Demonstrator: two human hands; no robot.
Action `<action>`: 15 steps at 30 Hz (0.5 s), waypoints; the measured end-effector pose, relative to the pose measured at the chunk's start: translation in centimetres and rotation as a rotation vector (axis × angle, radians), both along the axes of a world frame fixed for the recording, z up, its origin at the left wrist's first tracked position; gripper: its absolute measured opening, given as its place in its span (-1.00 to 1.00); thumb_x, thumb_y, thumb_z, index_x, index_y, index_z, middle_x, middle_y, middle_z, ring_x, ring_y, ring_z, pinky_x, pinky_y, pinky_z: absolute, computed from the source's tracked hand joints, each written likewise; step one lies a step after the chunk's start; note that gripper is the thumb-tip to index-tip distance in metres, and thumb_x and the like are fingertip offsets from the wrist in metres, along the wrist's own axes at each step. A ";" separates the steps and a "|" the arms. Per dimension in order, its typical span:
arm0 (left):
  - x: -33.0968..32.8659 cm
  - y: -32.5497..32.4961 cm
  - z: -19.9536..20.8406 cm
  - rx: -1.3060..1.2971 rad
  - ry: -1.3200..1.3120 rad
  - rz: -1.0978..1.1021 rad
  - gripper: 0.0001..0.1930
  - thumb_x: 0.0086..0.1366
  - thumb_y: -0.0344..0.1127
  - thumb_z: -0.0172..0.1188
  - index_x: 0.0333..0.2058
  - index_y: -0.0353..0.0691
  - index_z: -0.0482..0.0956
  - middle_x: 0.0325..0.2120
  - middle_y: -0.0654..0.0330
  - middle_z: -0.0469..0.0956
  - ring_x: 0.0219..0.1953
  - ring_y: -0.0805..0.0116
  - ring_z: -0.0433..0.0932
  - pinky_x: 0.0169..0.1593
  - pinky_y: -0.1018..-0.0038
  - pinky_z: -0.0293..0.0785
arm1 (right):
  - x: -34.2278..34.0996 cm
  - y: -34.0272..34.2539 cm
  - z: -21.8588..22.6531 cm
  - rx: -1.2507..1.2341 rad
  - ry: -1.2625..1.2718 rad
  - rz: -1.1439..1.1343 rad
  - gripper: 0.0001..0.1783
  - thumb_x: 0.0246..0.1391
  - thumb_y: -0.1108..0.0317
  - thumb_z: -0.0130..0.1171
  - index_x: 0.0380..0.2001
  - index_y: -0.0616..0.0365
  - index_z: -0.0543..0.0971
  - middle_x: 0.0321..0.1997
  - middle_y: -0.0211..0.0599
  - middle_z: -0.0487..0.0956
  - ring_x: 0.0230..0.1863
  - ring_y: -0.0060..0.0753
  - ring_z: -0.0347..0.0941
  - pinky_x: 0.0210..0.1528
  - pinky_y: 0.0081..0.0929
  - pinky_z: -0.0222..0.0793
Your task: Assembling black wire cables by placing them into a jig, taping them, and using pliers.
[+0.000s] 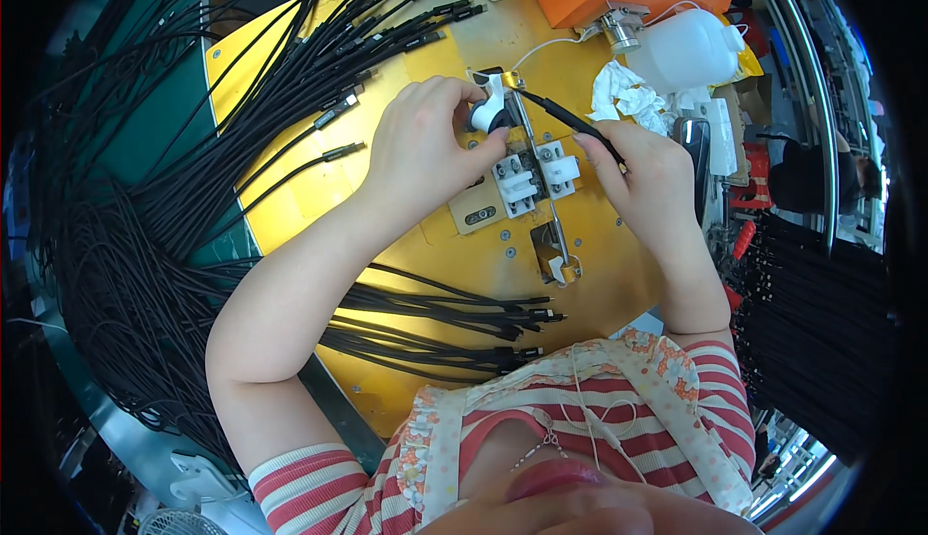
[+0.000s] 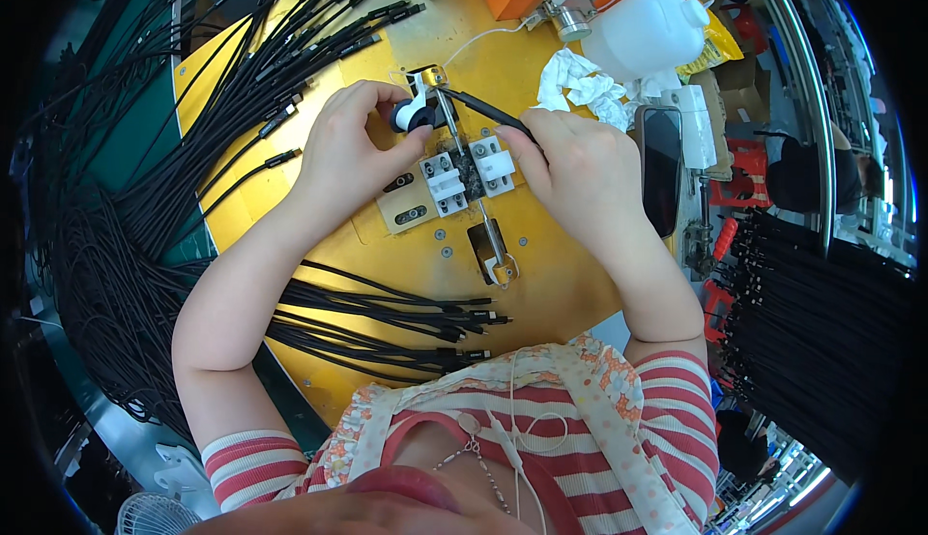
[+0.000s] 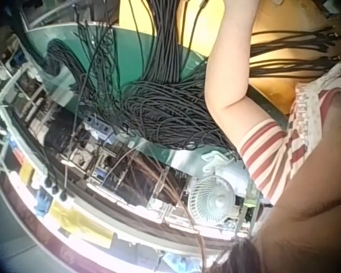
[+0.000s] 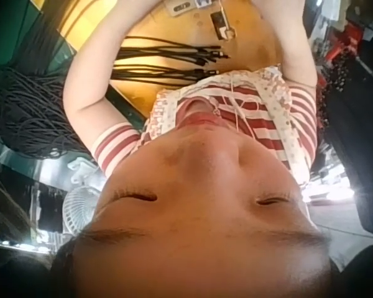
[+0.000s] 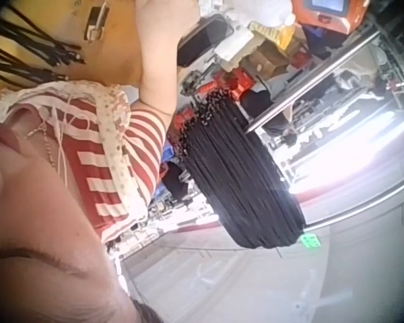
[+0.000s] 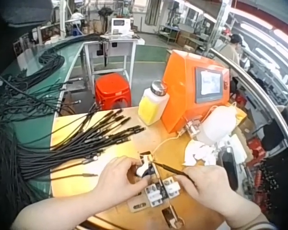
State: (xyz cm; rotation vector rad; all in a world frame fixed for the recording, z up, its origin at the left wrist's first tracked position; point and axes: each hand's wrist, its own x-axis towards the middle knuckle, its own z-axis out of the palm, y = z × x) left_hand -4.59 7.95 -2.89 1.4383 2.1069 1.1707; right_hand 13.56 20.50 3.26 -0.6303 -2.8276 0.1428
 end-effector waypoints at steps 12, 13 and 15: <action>0.1 0.0 0.1 -0.054 -0.126 0.053 -0.62 -0.07 -0.11 0.39 -0.44 -0.32 0.54 -0.55 0.09 0.55 -0.45 0.17 0.56 -0.35 0.36 0.48 | -1.6 0.1 1.5 0.072 -0.134 0.169 -0.78 0.06 0.24 0.16 -0.56 0.10 0.47 -0.68 -0.34 0.45 -0.66 -0.26 0.44 -0.62 -0.39 0.34; 0.1 0.0 0.0 -0.057 -0.140 0.053 -0.62 -0.07 -0.11 0.38 -0.44 -0.32 0.54 -0.54 0.08 0.55 -0.45 0.17 0.57 -0.35 0.36 0.48 | -1.6 -0.1 2.0 0.107 -0.166 0.165 -0.77 0.06 0.23 0.16 -0.56 0.10 0.46 -0.68 -0.34 0.44 -0.67 -0.26 0.44 -0.62 -0.39 0.34; 0.0 -0.1 -0.1 -0.060 -0.156 0.054 -0.62 -0.06 -0.11 0.38 -0.44 -0.33 0.54 -0.54 0.08 0.56 -0.45 0.16 0.57 -0.34 0.36 0.48 | -1.6 -0.3 2.5 0.142 -0.199 0.162 -0.77 0.06 0.23 0.17 -0.56 0.10 0.45 -0.69 -0.35 0.44 -0.67 -0.27 0.44 -0.63 -0.39 0.34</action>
